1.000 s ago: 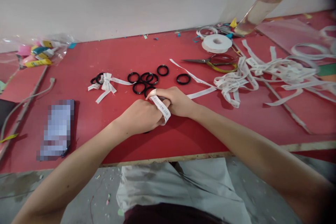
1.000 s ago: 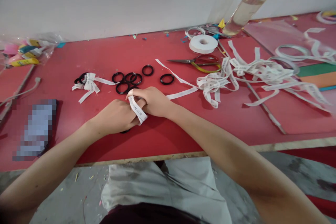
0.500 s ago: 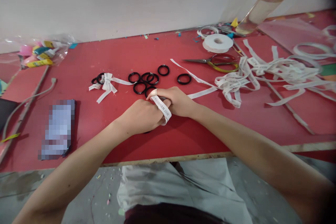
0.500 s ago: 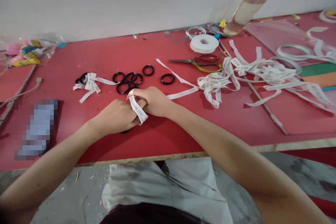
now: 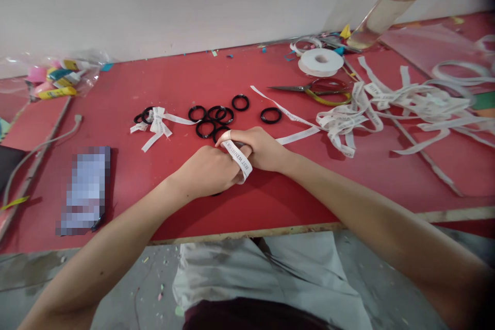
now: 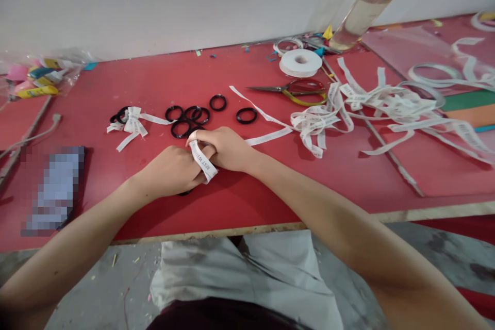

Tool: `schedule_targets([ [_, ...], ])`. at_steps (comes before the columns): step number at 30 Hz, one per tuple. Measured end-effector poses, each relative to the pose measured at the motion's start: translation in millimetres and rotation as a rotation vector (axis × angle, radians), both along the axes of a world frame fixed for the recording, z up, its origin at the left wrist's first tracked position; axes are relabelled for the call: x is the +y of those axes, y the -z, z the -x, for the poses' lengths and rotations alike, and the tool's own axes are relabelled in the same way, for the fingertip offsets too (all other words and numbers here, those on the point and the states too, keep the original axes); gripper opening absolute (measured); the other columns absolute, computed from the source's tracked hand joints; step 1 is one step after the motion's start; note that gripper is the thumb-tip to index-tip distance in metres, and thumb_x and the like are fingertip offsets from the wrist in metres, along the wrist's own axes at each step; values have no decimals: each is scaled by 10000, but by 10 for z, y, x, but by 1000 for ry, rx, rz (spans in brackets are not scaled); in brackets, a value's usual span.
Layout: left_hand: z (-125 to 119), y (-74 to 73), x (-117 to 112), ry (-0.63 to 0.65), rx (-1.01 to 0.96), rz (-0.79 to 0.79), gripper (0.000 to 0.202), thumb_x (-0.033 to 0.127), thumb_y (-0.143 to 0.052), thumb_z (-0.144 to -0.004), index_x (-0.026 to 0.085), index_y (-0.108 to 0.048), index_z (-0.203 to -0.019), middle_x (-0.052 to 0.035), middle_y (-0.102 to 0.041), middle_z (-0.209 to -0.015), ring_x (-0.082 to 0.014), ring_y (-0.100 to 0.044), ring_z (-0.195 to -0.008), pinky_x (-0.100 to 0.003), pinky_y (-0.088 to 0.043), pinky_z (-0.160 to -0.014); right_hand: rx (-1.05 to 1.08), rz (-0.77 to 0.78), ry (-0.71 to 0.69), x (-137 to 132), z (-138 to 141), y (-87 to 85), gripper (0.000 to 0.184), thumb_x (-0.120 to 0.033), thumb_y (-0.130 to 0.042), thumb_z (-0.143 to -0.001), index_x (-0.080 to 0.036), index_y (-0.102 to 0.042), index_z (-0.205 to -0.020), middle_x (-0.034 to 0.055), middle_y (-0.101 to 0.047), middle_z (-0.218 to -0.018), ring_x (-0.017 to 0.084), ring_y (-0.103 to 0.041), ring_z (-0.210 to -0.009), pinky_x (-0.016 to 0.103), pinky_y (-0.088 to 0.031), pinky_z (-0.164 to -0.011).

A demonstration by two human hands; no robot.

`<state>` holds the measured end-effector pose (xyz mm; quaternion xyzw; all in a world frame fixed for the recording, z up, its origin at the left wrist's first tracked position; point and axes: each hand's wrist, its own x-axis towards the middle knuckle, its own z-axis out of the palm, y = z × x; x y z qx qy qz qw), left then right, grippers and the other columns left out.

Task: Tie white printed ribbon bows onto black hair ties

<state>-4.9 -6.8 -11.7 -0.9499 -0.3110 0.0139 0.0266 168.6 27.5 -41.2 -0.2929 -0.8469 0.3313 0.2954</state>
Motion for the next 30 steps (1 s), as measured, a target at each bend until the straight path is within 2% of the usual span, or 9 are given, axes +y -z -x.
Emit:
schedule_targets([
  [7, 2, 6, -2, 5, 17, -32, 299, 255, -436, -946, 107, -500, -1199, -79, -686, -781, -212, -682, -680, -261, -394, -488, 5, -2, -5, -5, 9, -23, 253, -121, -553, -803, -171, -668, -1023, 26, -744, -897, 133, -673, -733, 209, -430, -661],
  [13, -2, -2, -11, 15, 45, -65, 306, 248, -406, -954, 90, -525, -1188, -79, -672, -740, -219, -671, -645, -266, -361, -456, -10, 1, 17, -10, -2, -18, 248, -130, -554, -814, -175, -679, -1023, 8, -725, -812, 125, -648, -680, 206, -414, -628],
  [24, -16, -48, -56, 12, 68, -71, 341, 203, -349, -964, 81, -504, -1242, -67, -656, -701, -224, -674, -638, -273, -317, -450, -9, -10, 11, -9, -3, -25, 268, -104, -533, -800, -184, -668, -1018, 18, -739, -897, 129, -655, -723, 210, -423, -650],
  [30, -12, -55, -57, 9, 59, -53, 332, 186, -354, -956, 85, -489, -1242, -80, -670, -738, -221, -677, -645, -272, -322, -450, -17, -7, 10, -6, -5, -30, 252, -112, -552, -798, -191, -667, -1008, 8, -740, -866, 127, -649, -690, 211, -416, -634],
])
